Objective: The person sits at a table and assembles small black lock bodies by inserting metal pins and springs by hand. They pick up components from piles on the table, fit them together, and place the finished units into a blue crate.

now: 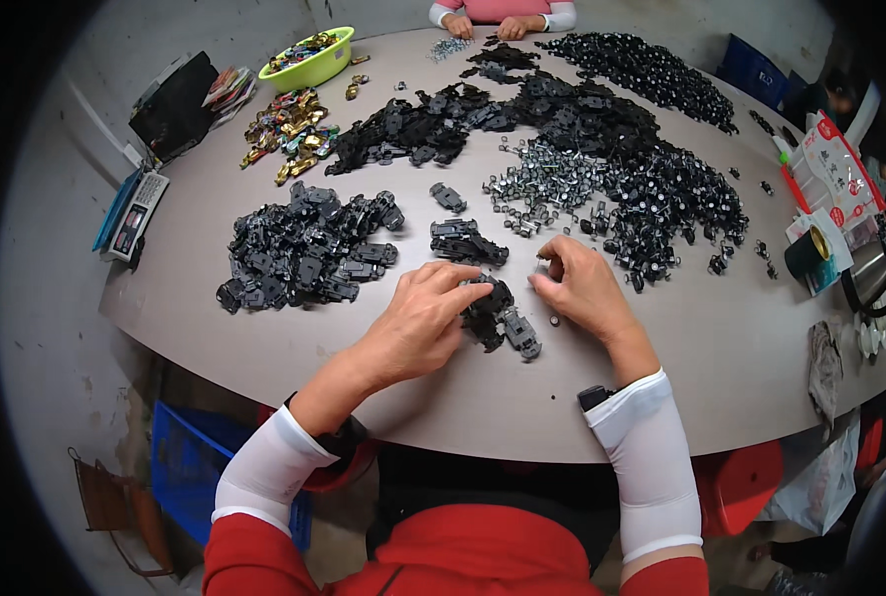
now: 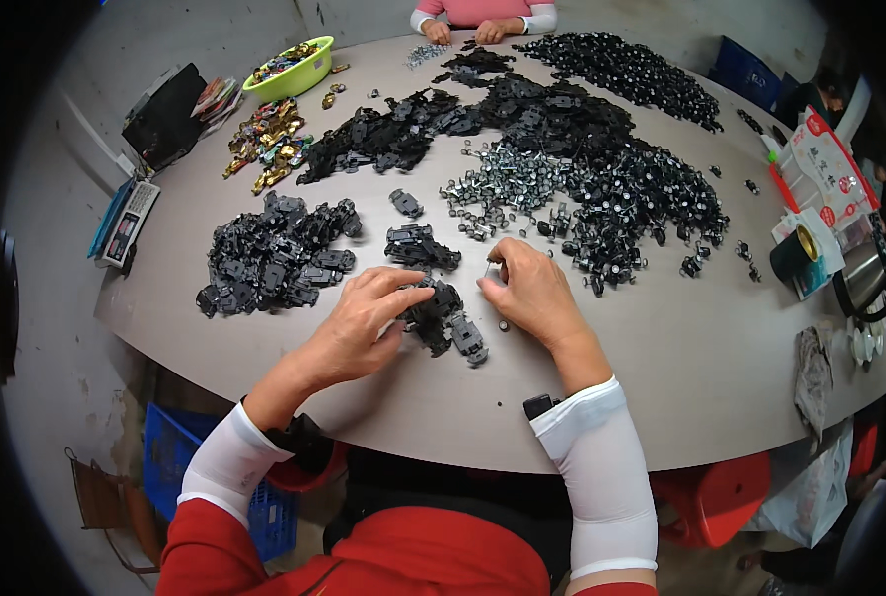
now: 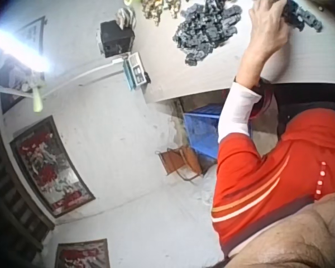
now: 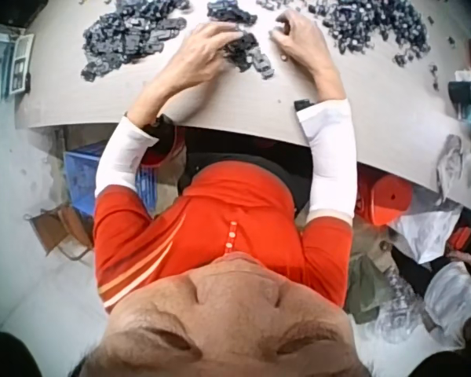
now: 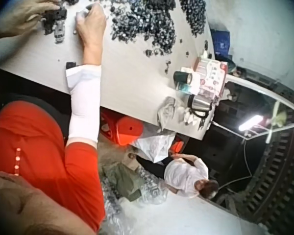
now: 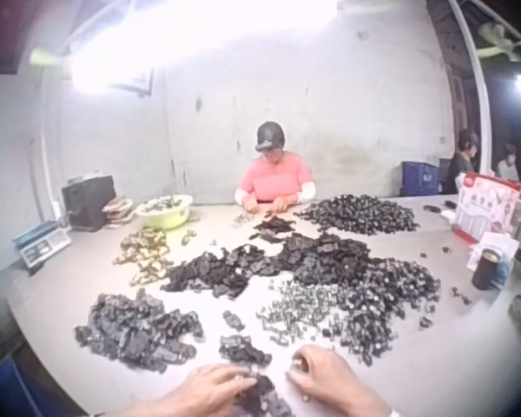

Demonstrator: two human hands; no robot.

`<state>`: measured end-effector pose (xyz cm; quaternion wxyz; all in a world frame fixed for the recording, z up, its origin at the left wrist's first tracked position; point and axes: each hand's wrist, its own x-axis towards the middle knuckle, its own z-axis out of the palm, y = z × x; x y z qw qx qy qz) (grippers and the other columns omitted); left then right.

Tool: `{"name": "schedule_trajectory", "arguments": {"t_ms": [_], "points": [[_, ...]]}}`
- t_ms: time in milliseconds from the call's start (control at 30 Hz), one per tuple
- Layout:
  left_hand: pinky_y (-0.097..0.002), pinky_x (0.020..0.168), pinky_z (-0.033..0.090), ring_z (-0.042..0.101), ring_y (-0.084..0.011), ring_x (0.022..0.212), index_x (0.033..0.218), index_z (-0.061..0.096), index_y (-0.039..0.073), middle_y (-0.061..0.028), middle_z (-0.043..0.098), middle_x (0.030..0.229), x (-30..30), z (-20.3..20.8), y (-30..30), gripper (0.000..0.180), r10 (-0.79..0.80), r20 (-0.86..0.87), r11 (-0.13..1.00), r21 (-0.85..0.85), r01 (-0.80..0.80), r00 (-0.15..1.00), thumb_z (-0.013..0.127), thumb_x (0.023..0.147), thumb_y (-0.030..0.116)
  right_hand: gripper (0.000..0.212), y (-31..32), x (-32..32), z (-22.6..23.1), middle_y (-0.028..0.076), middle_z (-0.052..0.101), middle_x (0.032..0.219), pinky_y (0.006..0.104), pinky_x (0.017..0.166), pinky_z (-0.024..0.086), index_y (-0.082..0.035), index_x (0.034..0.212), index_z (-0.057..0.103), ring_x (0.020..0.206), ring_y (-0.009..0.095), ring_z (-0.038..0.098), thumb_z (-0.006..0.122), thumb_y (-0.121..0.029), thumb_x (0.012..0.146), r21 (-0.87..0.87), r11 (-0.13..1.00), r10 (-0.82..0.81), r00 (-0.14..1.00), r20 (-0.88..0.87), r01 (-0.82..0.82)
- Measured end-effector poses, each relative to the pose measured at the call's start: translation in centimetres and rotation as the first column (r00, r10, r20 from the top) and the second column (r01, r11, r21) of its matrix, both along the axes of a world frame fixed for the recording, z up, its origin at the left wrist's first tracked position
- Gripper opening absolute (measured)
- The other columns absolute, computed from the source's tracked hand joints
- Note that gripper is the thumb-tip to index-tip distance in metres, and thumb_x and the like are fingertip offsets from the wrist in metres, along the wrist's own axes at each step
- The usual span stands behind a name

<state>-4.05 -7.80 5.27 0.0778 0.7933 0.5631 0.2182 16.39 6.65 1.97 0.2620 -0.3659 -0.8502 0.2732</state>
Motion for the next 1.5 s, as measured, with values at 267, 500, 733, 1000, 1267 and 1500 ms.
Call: {"name": "schedule_trajectory", "arguments": {"t_ms": [267, 500, 733, 1000, 1267, 1500], "points": [[-0.0461, 0.099, 0.037, 0.053, -0.0227, 0.112, 0.108, 0.064, 0.007, -0.0066, 0.059, 0.114, 4.2, -1.6, 1.9, 0.030, -0.194, -0.326, 0.974, 0.048, 0.221, 0.925, 0.060, 0.078, 0.007, 0.028, 0.2, 0.0, 0.0, 0.013, 0.064, 0.075, 0.0395, 0.066, 0.050, -0.001, 0.092, 0.061, 0.070, 0.029, 0.064, 0.071, -0.020, 0.075, 0.011, 1.000, 0.012, 1.000, -0.004, -0.012], [-0.0384, 0.079, 0.049, 0.062, -0.0244, 0.088, 0.104, 0.063, 0.000, -0.0101, 0.065, 0.093, 3.0, -0.9, 3.9, 0.019, -0.061, 0.122, 0.993, 0.107, 0.048, 0.991, 0.059, 0.085, 0.002, 0.029, 0.3, 0.2, 0.3, 0.012, 0.064, 0.078, 0.0349, 0.063, 0.050, 0.000, 0.095, 0.061, 0.065, 0.025, 0.061, 0.073, -0.017, 0.075, 0.065, 0.998, 0.008, 0.992, -0.123, 0.000], [-0.0235, 0.071, 0.054, 0.061, -0.0081, 0.078, 0.122, 0.056, 0.002, -0.0025, 0.064, 0.098, -1.6, 0.6, 6.0, 0.030, 0.407, 0.810, 0.883, -0.468, 0.047, 0.423, 0.060, 0.093, 0.011, 0.028, -0.9, -0.5, 2.1, 0.010, 0.063, 0.087, 0.0297, 0.063, 0.051, -0.002, 0.100, 0.061, 0.071, 0.021, 0.062, 0.073, -0.011, 0.076, 0.135, 0.991, 0.054, 0.953, -0.297, -0.014], [-0.0210, 0.070, 0.050, 0.058, -0.0067, 0.078, 0.111, 0.064, 0.001, -0.0021, 0.066, 0.096, 0.1, -0.9, 6.9, 0.023, 0.350, 0.827, 0.887, -0.444, 0.130, 0.439, 0.064, 0.089, 0.009, 0.033, -1.4, -1.2, 1.1, 0.011, 0.063, 0.092, 0.0334, 0.071, 0.053, -0.002, 0.105, 0.060, 0.081, 0.025, 0.064, 0.074, -0.008, 0.075, 0.277, 0.957, 0.156, 0.959, -0.237, -0.087], [-0.0280, 0.079, 0.057, 0.064, -0.0122, 0.089, 0.106, 0.062, 0.001, -0.0057, 0.064, 0.101, -0.4, -2.0, 6.8, 0.018, 0.397, 0.907, 0.897, -0.416, 0.148, 0.141, 0.064, 0.092, 0.010, 0.028, -2.1, -1.3, 2.3, 0.010, 0.063, 0.090, 0.0367, 0.072, 0.053, -0.003, 0.100, 0.060, 0.082, 0.028, 0.064, 0.072, -0.010, 0.076, 0.288, 0.957, 0.108, 0.965, -0.237, -0.036], [-0.0275, 0.077, 0.055, 0.064, -0.0129, 0.086, 0.104, 0.063, 0.001, -0.0062, 0.066, 0.096, 0.2, -2.6, 6.6, 0.017, 0.446, 0.895, 0.889, -0.444, 0.117, 0.004, 0.065, 0.091, 0.010, 0.026, -1.9, -1.4, 1.6, 0.010, 0.062, 0.087, 0.0379, 0.069, 0.051, -0.004, 0.097, 0.059, 0.081, 0.029, 0.063, 0.072, -0.009, 0.075, 0.333, 0.940, 0.125, 0.986, -0.114, -0.081]]}}
